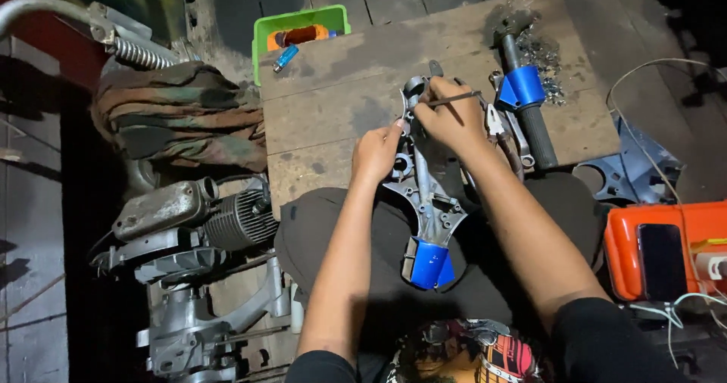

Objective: Using a small metal tool to scrape and clean the surface of a motorcycle engine casing on a workbench.

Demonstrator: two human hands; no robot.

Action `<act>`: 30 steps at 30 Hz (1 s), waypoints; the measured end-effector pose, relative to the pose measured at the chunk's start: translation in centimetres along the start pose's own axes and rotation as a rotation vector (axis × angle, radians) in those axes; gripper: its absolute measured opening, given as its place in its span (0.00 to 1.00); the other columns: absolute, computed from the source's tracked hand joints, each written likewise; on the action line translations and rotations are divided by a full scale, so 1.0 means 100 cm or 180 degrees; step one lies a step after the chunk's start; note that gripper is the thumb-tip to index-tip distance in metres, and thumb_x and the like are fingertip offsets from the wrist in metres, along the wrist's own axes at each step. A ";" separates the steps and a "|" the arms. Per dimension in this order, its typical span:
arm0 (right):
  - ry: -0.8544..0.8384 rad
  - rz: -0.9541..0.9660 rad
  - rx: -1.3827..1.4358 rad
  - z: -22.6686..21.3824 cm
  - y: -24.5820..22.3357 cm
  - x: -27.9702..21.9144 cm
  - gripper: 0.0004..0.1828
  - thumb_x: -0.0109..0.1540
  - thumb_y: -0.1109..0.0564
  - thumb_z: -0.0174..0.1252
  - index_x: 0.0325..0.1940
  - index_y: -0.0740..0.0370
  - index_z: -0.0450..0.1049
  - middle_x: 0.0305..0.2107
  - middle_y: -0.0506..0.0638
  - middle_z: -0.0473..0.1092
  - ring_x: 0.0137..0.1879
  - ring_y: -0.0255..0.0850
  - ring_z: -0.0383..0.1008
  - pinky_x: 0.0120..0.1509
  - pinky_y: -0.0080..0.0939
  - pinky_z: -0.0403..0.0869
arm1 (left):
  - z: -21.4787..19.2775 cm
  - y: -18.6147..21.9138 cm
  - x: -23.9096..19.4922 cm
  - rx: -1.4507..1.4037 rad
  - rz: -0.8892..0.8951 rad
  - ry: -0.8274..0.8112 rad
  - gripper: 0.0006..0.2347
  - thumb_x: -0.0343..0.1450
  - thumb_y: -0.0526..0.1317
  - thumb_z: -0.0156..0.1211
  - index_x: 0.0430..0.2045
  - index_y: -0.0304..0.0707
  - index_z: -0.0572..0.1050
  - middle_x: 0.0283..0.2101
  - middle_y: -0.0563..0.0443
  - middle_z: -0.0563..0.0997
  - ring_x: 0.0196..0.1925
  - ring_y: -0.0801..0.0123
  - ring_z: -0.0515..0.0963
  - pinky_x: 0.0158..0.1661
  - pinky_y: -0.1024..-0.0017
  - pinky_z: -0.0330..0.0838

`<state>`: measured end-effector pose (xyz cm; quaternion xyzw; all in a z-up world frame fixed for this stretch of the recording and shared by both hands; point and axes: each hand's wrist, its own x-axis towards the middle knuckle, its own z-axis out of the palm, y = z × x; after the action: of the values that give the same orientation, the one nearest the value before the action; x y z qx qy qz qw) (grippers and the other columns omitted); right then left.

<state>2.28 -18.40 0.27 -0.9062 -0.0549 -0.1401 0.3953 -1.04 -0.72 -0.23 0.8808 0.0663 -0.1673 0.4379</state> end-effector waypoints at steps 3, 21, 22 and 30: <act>0.0018 -0.0008 -0.0129 0.009 0.002 0.006 0.03 0.59 0.62 0.63 0.31 0.57 0.76 0.22 0.54 0.76 0.32 0.55 0.81 0.34 0.49 0.77 | -0.004 0.006 -0.005 0.0028 -0.0013 -0.0030 0.28 0.75 0.61 0.44 0.52 0.35 0.80 0.53 0.33 0.82 0.65 0.37 0.73 0.64 0.47 0.65; 0.0042 -0.0360 0.0063 -0.003 -0.008 -0.016 0.04 0.62 0.62 0.63 0.34 0.62 0.76 0.21 0.60 0.73 0.32 0.60 0.77 0.36 0.53 0.72 | -0.009 0.025 -0.029 0.0037 0.0018 0.0068 0.28 0.75 0.60 0.43 0.54 0.34 0.79 0.55 0.32 0.81 0.65 0.37 0.73 0.65 0.45 0.65; 0.0046 -0.0365 0.0066 -0.002 -0.009 -0.022 0.04 0.62 0.62 0.63 0.34 0.62 0.76 0.21 0.60 0.73 0.32 0.60 0.77 0.36 0.53 0.72 | -0.008 0.023 -0.029 0.0039 0.0022 0.0075 0.28 0.75 0.60 0.43 0.54 0.34 0.79 0.55 0.32 0.81 0.65 0.37 0.73 0.65 0.45 0.65; 0.0756 -0.0740 0.0545 0.026 0.024 -0.036 0.06 0.61 0.66 0.68 0.39 0.62 0.79 0.30 0.61 0.77 0.42 0.63 0.77 0.46 0.57 0.74 | -0.006 0.021 -0.026 0.0152 0.0130 0.0124 0.29 0.76 0.61 0.42 0.52 0.35 0.80 0.52 0.32 0.82 0.63 0.35 0.74 0.67 0.47 0.60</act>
<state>-0.13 -18.07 -4.16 -0.8338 -0.1238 -0.2857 0.4558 -2.81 -1.45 2.59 0.8953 0.0527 -0.1427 0.4188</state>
